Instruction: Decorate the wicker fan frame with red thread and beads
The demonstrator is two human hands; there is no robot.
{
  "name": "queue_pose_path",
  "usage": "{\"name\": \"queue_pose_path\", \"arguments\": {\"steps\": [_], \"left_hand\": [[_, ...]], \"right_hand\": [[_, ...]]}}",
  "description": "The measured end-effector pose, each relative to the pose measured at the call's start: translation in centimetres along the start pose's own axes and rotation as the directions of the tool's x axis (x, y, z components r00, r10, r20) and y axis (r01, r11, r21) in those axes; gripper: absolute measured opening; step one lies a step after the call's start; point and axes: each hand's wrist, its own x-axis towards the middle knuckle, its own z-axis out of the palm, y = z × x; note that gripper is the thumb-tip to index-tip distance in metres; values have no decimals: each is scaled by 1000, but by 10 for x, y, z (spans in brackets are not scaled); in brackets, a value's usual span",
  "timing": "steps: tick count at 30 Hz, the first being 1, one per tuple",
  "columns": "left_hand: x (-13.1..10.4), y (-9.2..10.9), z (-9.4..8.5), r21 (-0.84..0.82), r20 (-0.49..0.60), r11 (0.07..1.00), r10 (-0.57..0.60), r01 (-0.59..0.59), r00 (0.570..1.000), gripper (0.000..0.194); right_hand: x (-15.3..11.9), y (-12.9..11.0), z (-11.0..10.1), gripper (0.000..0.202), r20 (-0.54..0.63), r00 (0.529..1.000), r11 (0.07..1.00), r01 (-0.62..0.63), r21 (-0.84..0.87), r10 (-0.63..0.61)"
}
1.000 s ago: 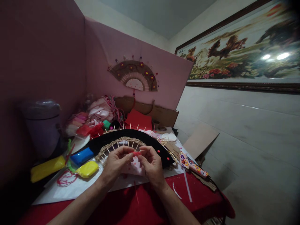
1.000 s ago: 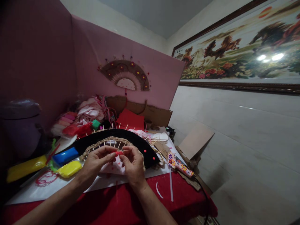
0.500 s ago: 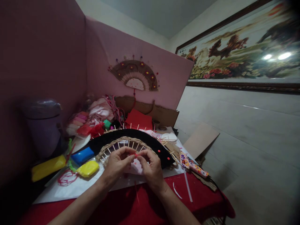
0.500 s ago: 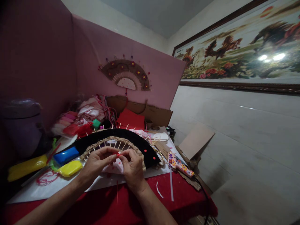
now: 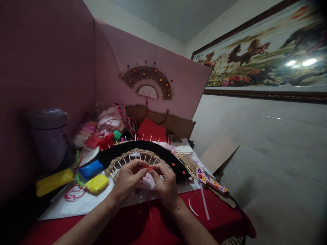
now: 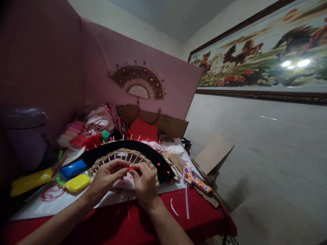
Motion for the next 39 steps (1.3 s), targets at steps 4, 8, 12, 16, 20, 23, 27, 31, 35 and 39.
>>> {"name": "queue_pose_path", "arguments": {"steps": [4, 8, 12, 16, 20, 23, 27, 31, 35, 39], "left_hand": [[1, 0, 0, 16, 10, 1000, -4, 4, 1000, 22], [-1, 4, 2, -19, 66, 998, -53, 54, 996, 24], [-1, 5, 5, -28, 38, 999, -43, 44, 998, 22], [5, 0, 1, -39, -82, 999, -14, 11, 996, 22], [11, -3, -6, -51, -146, 998, 33, -41, 989, 25], [9, -2, -5, -53, -123, 997, 44, -51, 991, 25], [6, -2, -2, -47, -105, 999, 13, -18, 994, 25], [8, -3, -4, -66, -149, 998, -7, -3, 989, 26], [9, -2, -5, -75, -157, 997, -7, -5, 988, 26], [8, 0, -3, -72, -158, 997, -2, -9, 987, 25]], "right_hand": [[0, 1, 0, 8, 9, 1000, 1000, 1, -19, -1], [-2, 2, 0, 9, 20, 998, 998, -59, 25, 58], [-1, 5, 2, 17, 169, 938, 848, -345, 403, 301], [5, 3, -1, 27, 336, 870, 391, -468, 792, 361], [9, 4, -4, 28, 299, 851, 255, -433, 864, 432], [9, 8, -2, 32, 307, 826, 261, -464, 846, 474], [8, 10, 1, 30, 323, 835, 250, -462, 851, 445], [8, 8, 1, 29, 303, 856, 290, -442, 849, 418], [9, 7, -1, 26, 313, 824, 325, -493, 807, 473], [9, 8, -1, 34, 295, 814, 340, -498, 797, 501]]}}
